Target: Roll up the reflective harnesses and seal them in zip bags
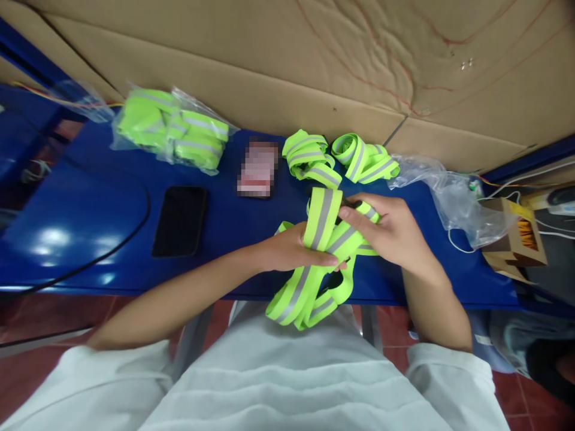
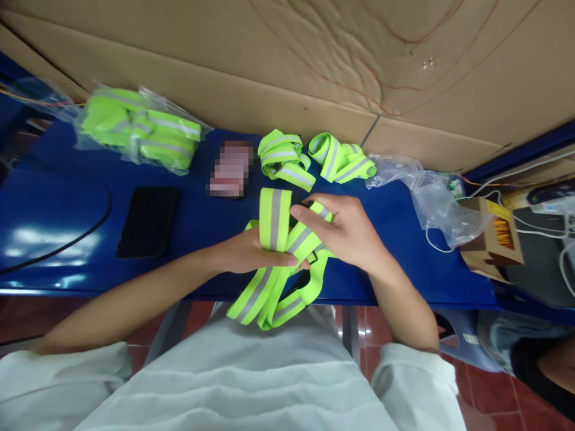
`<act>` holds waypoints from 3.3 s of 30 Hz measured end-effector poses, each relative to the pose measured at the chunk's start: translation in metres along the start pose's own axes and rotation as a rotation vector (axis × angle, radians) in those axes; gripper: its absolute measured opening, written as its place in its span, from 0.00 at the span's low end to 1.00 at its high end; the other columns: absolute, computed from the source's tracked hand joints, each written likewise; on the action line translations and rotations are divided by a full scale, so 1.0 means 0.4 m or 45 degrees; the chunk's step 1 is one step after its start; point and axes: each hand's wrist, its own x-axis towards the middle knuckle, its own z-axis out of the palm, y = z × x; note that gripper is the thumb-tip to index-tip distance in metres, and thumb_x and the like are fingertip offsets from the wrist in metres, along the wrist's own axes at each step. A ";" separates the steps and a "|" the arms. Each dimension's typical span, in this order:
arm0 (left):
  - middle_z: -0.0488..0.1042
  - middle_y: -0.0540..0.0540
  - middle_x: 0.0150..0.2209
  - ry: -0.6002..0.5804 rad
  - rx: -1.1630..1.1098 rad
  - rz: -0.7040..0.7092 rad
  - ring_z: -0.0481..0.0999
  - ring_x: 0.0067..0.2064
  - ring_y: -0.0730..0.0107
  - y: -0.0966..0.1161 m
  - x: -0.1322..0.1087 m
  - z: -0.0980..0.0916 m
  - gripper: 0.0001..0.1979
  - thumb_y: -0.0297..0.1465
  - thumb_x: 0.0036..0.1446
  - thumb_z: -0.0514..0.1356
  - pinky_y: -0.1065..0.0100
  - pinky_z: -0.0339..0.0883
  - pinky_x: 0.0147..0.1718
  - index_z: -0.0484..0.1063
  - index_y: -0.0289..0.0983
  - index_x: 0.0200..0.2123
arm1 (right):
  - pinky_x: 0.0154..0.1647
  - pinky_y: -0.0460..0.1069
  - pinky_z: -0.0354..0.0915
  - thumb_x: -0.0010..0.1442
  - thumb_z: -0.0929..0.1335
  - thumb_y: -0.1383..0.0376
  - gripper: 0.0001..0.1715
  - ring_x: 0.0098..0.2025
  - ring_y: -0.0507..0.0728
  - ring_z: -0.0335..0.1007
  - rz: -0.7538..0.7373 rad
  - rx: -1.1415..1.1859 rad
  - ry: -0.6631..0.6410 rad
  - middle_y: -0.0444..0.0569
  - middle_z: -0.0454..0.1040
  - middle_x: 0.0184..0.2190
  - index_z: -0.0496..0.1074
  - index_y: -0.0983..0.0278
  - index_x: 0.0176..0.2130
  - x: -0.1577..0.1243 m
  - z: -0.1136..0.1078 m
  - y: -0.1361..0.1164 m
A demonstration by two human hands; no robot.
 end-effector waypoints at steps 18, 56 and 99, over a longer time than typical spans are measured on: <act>0.83 0.41 0.48 -0.163 0.464 0.227 0.82 0.51 0.62 0.002 -0.005 -0.017 0.13 0.35 0.70 0.59 0.67 0.74 0.53 0.79 0.33 0.49 | 0.58 0.56 0.71 0.71 0.67 0.49 0.28 0.58 0.63 0.76 -0.160 -0.019 -0.341 0.53 0.78 0.58 0.71 0.57 0.64 -0.043 0.023 0.082; 0.83 0.40 0.49 -0.178 0.296 0.004 0.82 0.50 0.62 -0.015 -0.010 -0.015 0.19 0.42 0.70 0.59 0.66 0.77 0.50 0.79 0.32 0.50 | 0.62 0.57 0.70 0.68 0.70 0.50 0.23 0.60 0.62 0.72 -0.069 0.076 0.035 0.53 0.75 0.57 0.75 0.57 0.57 -0.042 0.063 0.092; 0.83 0.43 0.43 -0.153 0.509 0.189 0.81 0.43 0.64 -0.012 -0.008 -0.010 0.15 0.38 0.66 0.64 0.69 0.75 0.44 0.78 0.31 0.46 | 0.45 0.56 0.80 0.58 0.75 0.41 0.31 0.45 0.65 0.83 0.641 0.949 -0.241 0.52 0.85 0.41 0.82 0.62 0.47 -0.039 -0.001 0.093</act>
